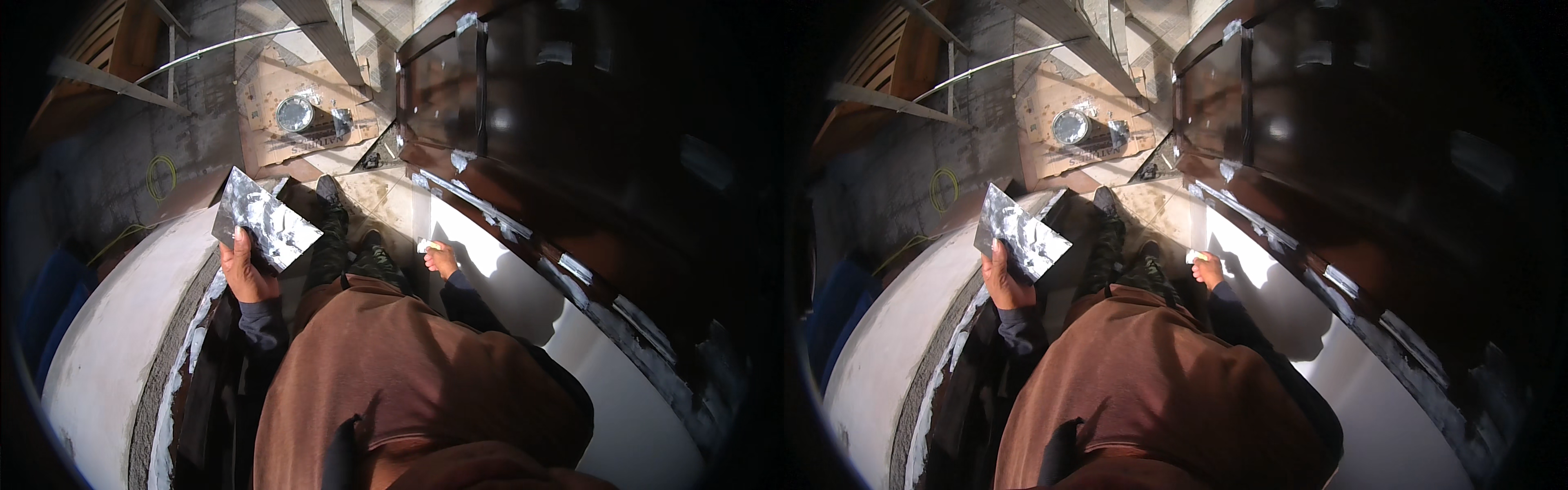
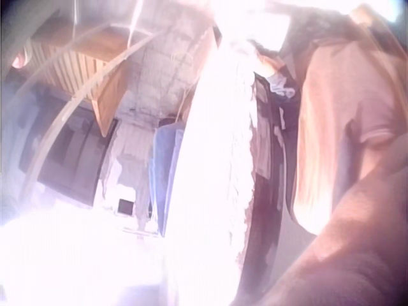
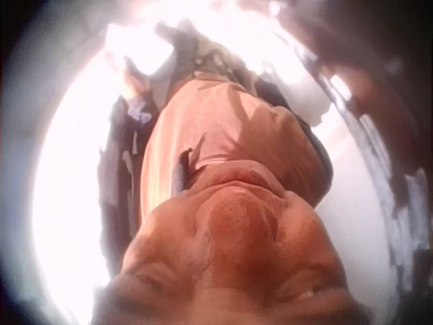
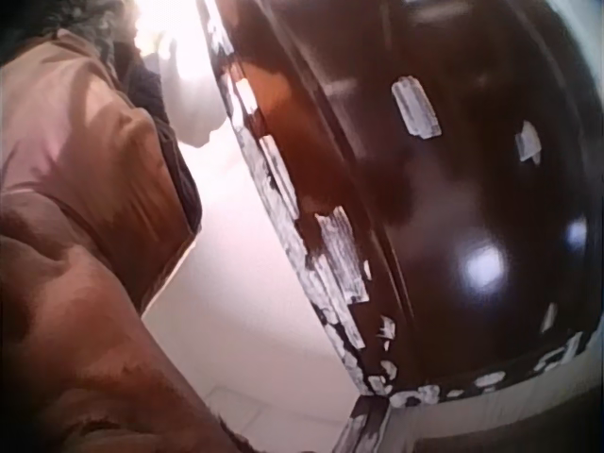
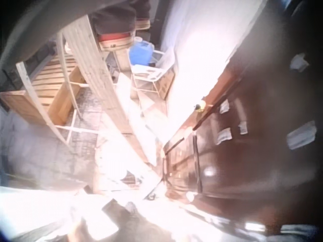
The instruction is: The person applies plaster to a wall using a trowel and a smaller tool, then mops the floor with a mop, and returns to applying plaster to the wall and door frame. The person also briefly handles a small white fixture on the wall.
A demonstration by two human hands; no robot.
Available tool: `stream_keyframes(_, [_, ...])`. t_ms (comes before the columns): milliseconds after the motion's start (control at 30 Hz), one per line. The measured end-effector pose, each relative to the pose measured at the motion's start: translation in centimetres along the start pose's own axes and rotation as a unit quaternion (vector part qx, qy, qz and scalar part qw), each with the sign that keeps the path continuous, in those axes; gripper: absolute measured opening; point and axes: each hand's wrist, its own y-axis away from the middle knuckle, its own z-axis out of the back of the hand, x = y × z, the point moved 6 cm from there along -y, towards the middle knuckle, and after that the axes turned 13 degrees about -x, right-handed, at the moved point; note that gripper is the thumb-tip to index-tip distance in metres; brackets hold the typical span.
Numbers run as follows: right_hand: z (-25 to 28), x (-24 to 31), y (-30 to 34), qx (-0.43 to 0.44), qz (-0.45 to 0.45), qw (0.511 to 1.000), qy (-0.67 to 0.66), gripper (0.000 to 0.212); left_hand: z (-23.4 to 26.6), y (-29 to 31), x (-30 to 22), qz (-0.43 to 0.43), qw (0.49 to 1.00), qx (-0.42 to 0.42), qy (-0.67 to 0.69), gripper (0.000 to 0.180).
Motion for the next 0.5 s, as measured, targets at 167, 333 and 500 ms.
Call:
stream_keyframes(167, [0.9, -2.3, -0.2, -0.012, -0.014, 1.000, 0.025, 0.026, -0.1, 0.0, -0.3, -0.004, 1.000, 0.014, -0.017, 0.027])
stream_keyframes(333, [2.0, -3.8, -0.4, -0.036, -0.026, 0.999, -0.019, 0.033, -0.1, 0.1, -0.4, 0.002, 1.000, 0.014, -0.022, 0.029])
stream_keyframes(500, [2.0, -3.8, 0.0, -0.040, -0.017, 0.999, -0.031, 0.032, -0.1, 0.4, -0.1, 0.002, 0.999, 0.032, -0.018, 0.028])
